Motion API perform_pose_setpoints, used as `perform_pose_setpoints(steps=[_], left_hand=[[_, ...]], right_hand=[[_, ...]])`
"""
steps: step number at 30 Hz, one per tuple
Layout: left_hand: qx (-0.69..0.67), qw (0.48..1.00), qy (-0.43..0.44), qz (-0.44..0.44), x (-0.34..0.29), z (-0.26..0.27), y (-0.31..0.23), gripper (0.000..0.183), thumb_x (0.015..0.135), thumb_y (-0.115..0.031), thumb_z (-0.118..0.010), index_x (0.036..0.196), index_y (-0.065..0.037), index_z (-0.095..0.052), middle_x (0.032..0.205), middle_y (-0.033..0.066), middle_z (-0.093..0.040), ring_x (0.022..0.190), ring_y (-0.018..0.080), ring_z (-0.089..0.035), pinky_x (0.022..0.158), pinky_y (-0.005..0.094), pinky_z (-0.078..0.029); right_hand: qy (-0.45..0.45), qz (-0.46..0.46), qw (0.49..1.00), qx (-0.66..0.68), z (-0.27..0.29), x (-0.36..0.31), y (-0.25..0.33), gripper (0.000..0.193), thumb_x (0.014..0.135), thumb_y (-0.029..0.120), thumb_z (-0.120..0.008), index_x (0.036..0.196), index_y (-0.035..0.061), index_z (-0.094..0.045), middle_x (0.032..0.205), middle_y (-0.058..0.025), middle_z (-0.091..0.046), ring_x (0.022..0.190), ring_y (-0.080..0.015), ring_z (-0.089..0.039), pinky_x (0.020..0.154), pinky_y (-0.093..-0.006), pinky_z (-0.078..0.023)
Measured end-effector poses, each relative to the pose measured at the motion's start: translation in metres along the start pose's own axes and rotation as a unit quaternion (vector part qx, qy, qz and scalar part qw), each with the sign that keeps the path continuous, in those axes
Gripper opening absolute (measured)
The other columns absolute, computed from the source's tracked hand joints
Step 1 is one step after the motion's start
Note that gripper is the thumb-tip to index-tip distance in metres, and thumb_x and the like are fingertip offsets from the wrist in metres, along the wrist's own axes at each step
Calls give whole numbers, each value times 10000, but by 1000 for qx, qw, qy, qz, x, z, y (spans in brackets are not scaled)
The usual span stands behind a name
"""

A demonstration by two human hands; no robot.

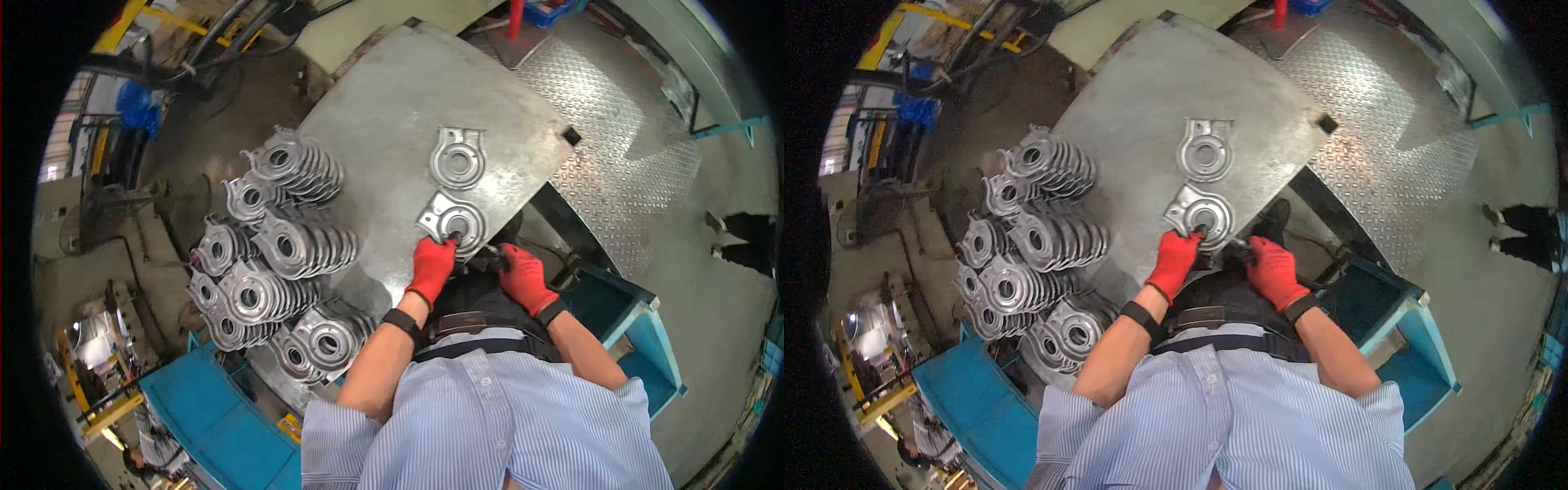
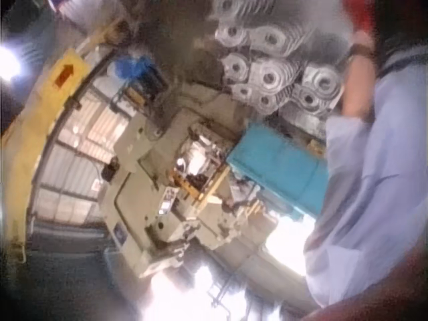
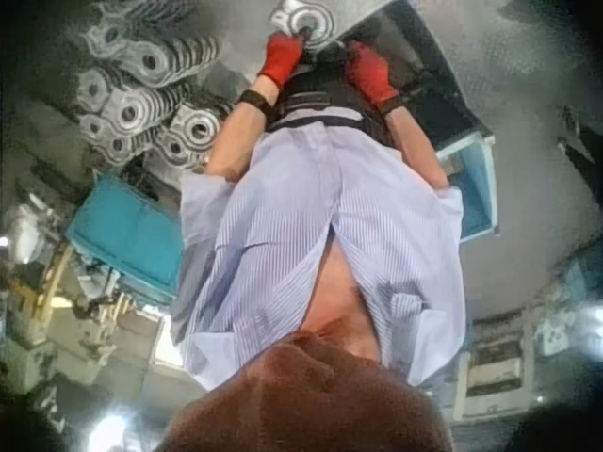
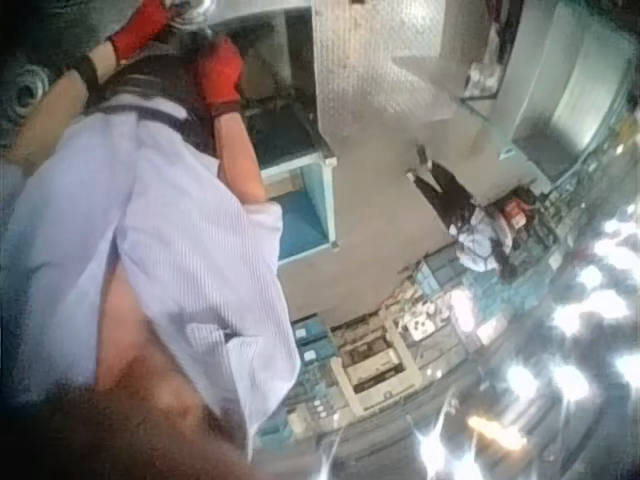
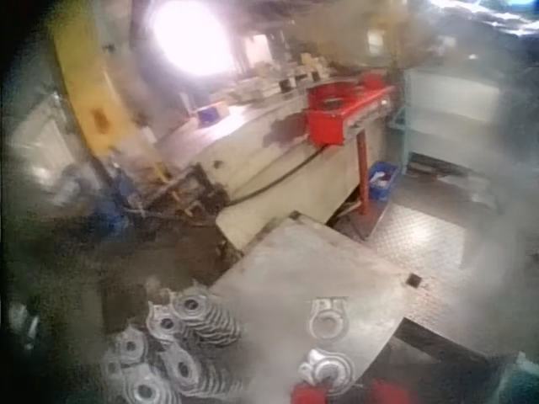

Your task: Assemble bearing or flange components using a hand-held tool at a metal fabrication station.

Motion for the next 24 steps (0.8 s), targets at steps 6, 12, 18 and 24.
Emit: perform_pose_setpoints(steps=[6, 12, 18, 24], left_hand=[[-13, 1000, 22, -4, 4, -4, 12, 328, 767, -303, -655, 870, 9, -646, 872, 244, -628, 879, 417, -592, 737, 456, -480], [-53, 999, -11, -6, -7, 16, 20, 384, 783, -362, -639, 883, 8, -625, 821, 251, -624, 864, 400, -601, 737, 463, -471], [-38, 997, -62, -30, -74, 119, -30, 493, 795, -363, -623, 1046, 59, -584, 881, 265, -622, 864, 368, -621, 732, 441, -467], [2, 960, -279, -26, -85, 223, 32, 477, 860, -241, -567, 1199, 89, -501, 852, 230, -640, 778, 330, -630, 695, 380, -478]], right_hand=[[-36, 69, 997, -3, -8, 2, -4, 399, 728, 163, -649, 1105, 77, -546, 1010, -154, -608, 932, -339, -589, 778, -416, -478], [-115, 37, 991, 58, 13, 7, 8, 365, 761, 157, -640, 1104, 68, -552, 981, -176, -620, 908, -362, -595, 765, -421, -476], [-108, 34, 990, 80, 6, -1, -35, 387, 765, 87, -621, 1142, 48, -540, 968, -211, -619, 915, -376, -598, 774, -420, -472], [-70, 33, 994, 81, 16, -6, -25, 399, 765, 96, -615, 1152, 43, -533, 982, -207, -617, 930, -383, -589, 780, -429, -467]])
Point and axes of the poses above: each hand's wrist, its own x-axis towards the middle knuckle, its own z-axis out of the back of the hand, y = z × x, the point moved 2 cm from there along x, towards the middle knuckle
